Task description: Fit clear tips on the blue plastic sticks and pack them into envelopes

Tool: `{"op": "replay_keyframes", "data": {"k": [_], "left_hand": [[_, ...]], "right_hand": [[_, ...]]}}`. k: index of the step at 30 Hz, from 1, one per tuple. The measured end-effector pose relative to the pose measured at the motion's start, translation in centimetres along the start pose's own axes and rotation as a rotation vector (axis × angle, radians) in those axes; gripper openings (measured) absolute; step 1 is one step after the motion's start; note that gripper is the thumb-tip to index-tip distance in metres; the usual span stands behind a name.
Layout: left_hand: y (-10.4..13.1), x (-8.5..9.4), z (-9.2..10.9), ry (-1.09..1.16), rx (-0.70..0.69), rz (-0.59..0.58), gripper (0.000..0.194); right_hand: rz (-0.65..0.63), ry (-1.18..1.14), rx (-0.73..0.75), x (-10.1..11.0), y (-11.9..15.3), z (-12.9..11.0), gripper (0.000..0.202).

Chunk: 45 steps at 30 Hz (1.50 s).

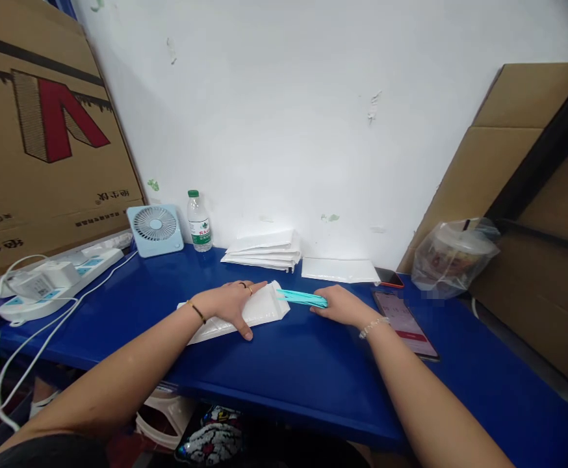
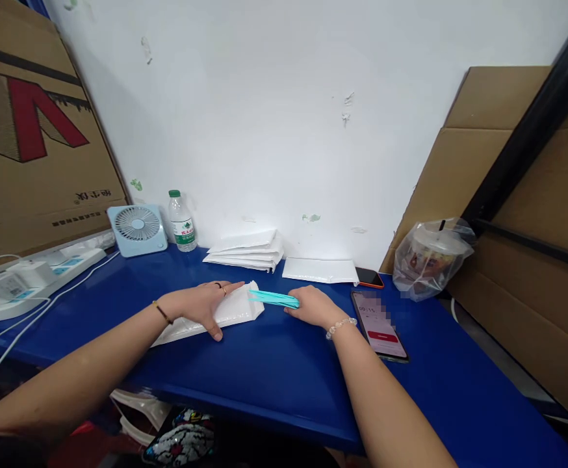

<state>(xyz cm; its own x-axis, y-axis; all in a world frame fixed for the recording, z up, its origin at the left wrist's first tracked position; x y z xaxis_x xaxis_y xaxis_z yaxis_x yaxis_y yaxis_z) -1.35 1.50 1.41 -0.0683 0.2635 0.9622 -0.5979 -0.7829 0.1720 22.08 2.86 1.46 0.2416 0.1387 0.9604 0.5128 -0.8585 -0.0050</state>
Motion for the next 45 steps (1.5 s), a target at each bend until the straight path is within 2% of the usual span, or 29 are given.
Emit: {"op": "replay_keyframes", "data": {"k": [4, 7, 11, 14, 21, 24, 27, 30, 34, 38, 45], "left_hand": [[1.0, -0.3, 1.2, 0.006, -0.003, 0.177, 0.108], [1.0, -0.1, 1.5, 0.015, -0.035, 0.233, 0.101], [1.0, -0.1, 1.3, 0.101, -0.073, 0.259, 0.1], [1.0, -0.2, 1.4, 0.192, -0.105, 0.27, 0.1], [-0.4, -0.9, 3.9, 0.229, -0.187, 0.27, 0.098], [-1.2, -1.4, 4.5, 0.185, -0.178, 0.259, 0.097], [-1.7, -1.7, 4.5, 0.178, -0.158, 0.256, 0.099], [-1.7, -1.8, 4.3, 0.184, -0.151, 0.254, 0.099], [-1.4, -1.6, 4.4, 0.183, -0.144, 0.25, 0.097], [-1.2, -1.1, 4.4, 0.175, -0.136, 0.236, 0.097], [-2.4, -1.4, 4.4, 0.098, -0.144, 0.228, 0.095]], "right_hand": [[0.026, 0.155, -0.037, -1.2, -0.9, -0.5, 0.019], [0.042, 0.318, -0.062, -1.4, -1.2, -0.3, 0.015], [0.039, 0.447, -0.102, -1.1, -1.0, 0.5, 0.016], [0.032, 0.475, -0.091, -0.9, -0.9, 0.2, 0.016], [0.08, 0.457, 0.024, -1.2, -1.0, -3.7, 0.016], [0.065, 0.42, 0.031, -1.6, -1.0, -4.3, 0.02], [0.061, 0.318, 0.018, -1.5, -0.9, -3.4, 0.024], [-0.013, 0.061, 0.069, -1.4, -0.5, -2.1, 0.036], [-0.068, -0.218, 0.13, -0.9, -0.1, -0.9, 0.04], [-0.112, -0.323, 0.122, -0.6, 0.0, -0.2, 0.05], [-0.097, -0.417, 0.092, -0.9, -0.3, -0.3, 0.04]]}}
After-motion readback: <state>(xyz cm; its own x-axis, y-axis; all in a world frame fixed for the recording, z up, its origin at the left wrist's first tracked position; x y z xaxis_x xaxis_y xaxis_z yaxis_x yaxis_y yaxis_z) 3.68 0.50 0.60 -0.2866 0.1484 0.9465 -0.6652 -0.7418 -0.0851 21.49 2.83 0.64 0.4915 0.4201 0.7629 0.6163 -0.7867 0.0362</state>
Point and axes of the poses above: each hand's wrist, its own y-axis away from the middle knuckle, its own x-axis out of the back of the hand, z = x × y, the point moved 6 cm from there along -y, towards the middle knuckle, and after that the axes turned 5 degrees about -x, right-handed, at the moved point
